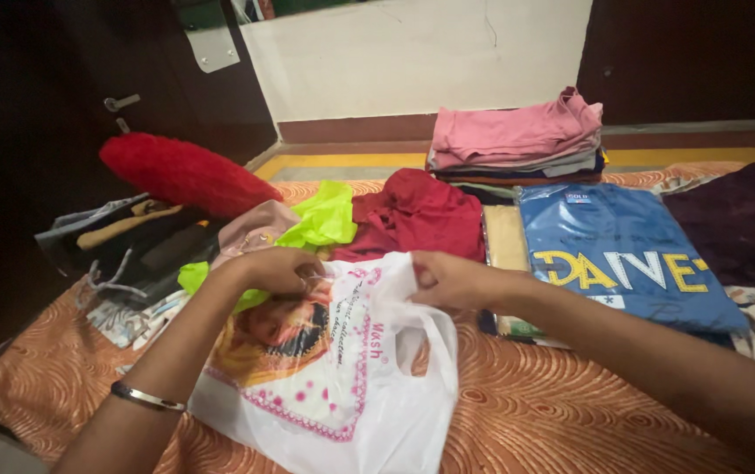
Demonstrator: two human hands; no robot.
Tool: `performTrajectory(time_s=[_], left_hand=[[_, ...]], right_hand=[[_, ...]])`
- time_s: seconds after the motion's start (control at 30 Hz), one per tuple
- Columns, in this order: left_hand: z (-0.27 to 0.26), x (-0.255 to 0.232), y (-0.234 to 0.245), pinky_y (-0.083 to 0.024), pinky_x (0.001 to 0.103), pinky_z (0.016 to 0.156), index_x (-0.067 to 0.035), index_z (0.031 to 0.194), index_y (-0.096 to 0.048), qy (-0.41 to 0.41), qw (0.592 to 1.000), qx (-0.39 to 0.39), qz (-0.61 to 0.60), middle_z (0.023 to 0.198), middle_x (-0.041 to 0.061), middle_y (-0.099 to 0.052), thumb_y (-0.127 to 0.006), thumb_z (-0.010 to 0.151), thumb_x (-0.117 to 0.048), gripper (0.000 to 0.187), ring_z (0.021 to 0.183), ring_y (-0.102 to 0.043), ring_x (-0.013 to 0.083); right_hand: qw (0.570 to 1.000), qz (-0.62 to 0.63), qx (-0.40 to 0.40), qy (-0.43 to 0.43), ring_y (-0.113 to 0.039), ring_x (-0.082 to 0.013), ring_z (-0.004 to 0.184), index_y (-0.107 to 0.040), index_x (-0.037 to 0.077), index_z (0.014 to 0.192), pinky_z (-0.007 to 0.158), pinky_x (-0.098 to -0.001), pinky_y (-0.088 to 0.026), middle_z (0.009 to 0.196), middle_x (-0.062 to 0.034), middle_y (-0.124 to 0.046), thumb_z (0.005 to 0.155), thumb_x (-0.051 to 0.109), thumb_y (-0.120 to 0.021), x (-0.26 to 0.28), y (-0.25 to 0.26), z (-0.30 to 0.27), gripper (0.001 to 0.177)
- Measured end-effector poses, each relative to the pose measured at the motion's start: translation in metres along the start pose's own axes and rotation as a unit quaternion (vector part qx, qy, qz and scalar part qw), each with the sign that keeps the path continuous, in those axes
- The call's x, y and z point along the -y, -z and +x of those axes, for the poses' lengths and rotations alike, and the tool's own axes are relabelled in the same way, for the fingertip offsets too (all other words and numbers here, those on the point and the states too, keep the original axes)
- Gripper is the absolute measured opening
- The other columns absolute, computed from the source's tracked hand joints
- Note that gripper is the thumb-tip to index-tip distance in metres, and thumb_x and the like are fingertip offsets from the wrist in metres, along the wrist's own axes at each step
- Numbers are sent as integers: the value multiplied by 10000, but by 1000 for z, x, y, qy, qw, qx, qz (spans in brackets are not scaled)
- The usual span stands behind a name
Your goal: The person folds a blue t-shirt and places it into a clear plastic bag. They then place a beige garment and the blue shirt into a green plastic bag, followed by a dark blue t-shirt into a white plastic bag. The person arranges the bags on the bed.
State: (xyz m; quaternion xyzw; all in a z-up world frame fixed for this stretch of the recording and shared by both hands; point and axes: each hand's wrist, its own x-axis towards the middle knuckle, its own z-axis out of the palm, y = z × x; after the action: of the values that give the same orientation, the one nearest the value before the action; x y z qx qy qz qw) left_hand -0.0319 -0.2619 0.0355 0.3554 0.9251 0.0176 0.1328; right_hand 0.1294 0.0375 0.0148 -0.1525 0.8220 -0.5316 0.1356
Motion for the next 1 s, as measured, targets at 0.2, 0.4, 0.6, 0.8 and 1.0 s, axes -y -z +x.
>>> performTrajectory(time_s=[0.2, 0.4, 0.6, 0.8, 1.0], left_hand=[[-4, 32, -2, -501, 384, 980, -216, 1206, -713, 49, 995, -31, 80, 1192, 70, -739, -738, 835, -307, 382, 1128, -675, 257], [-1, 68, -10, -484, 399, 997, -321, 1135, -800, 35, 987, -105, 118, 1189, 73, -735, -667, 728, -134, 467, 1155, -658, 265], [2, 20, -25, -548, 407, 879, -126, 985, -850, 55, 990, -122, -42, 953, 112, -787, -489, 995, -574, 576, 939, -730, 265], [19, -69, -38, -417, 379, 734, -111, 1326, -651, 63, 872, -68, -480, 943, 108, -657, -533, 988, -533, 554, 828, -528, 227], [32, -105, -54, -590, 310, 801, -46, 1219, -651, -84, 783, -243, -566, 1070, 54, -753, -702, 842, -108, 386, 916, -725, 145]], right_hand=[[996, -5, -87, -14, -733, -151, 687, -736, -15, 1098, 554, -309, -630, 832, -58, -757, 912, 186, -665, -2, 56, 1, 283], [953, -74, -291, 34, -660, -156, 801, -780, -17, 1111, 693, -338, -530, 923, -79, -751, 881, 136, -686, -14, 151, -46, 293], [906, -56, -417, -52, -680, -171, 891, -712, 15, 1220, 758, -336, -531, 1045, -96, -731, 876, 129, -681, -42, 213, -93, 363], [913, -85, -374, -137, -675, -178, 959, -642, 41, 1312, 817, -343, -530, 1151, -107, -703, 892, 119, -676, -55, 196, -97, 429], [939, -41, -303, -157, -669, -185, 1028, -573, 67, 1405, 876, -349, -529, 1258, -118, -674, 907, 108, -671, -38, 171, -94, 510]])
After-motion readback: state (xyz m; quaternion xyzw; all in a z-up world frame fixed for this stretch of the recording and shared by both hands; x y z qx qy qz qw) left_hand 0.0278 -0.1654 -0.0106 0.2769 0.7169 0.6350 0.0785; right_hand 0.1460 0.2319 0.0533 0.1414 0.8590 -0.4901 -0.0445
